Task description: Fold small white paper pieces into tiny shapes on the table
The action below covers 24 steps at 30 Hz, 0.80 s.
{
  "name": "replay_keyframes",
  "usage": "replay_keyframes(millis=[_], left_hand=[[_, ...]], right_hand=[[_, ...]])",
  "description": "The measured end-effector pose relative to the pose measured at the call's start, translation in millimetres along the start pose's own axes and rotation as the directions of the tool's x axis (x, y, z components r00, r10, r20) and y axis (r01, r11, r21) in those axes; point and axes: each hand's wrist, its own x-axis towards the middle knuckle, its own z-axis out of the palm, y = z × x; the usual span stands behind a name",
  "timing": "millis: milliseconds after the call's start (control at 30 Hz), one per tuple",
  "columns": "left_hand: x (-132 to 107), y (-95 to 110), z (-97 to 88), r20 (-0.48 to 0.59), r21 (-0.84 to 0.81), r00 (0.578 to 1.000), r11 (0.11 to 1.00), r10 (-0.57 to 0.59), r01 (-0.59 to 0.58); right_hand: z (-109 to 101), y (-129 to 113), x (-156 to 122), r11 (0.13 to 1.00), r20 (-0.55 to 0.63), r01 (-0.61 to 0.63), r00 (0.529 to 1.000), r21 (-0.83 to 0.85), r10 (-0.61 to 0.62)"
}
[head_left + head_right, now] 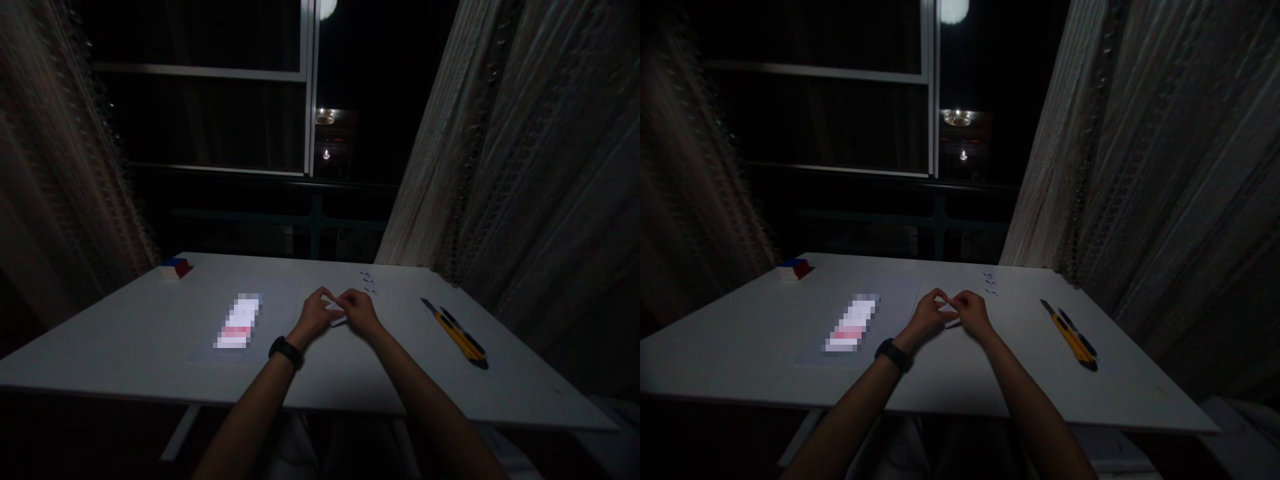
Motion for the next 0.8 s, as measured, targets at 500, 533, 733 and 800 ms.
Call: replay_keyframes(millis=[500, 533, 733, 800], left_hand=[[7.4, -3.9, 0.1, -0.121, -0.068, 0.992, 0.998, -0.021, 0.013], [7.4, -3.1, -0.3, -0.138, -0.113, 0.989, 0.993, -0.044, 0.028], [4.1, 8.6, -1.3, -0.087, -0.312, 0.986, 0.944, -0.140, 0.107], [3.2, 11.7, -1.9, -0.045, -0.352, 0.988, 0.928, -0.150, 0.125]], right_hand=[[-2.5, 8.8, 4.8, 0.980, 0.078, 0.005, 0.997, 0.199, -0.021], [-2.2, 11.1, 4.8, 0.977, 0.097, -0.015, 0.995, 0.211, -0.006], [-3.9, 13.1, 3.6, 0.952, 0.119, -0.132, 0.988, 0.274, 0.103], [-6.3, 10.3, 4.3, 0.935, 0.102, -0.155, 0.986, 0.318, 0.129]])
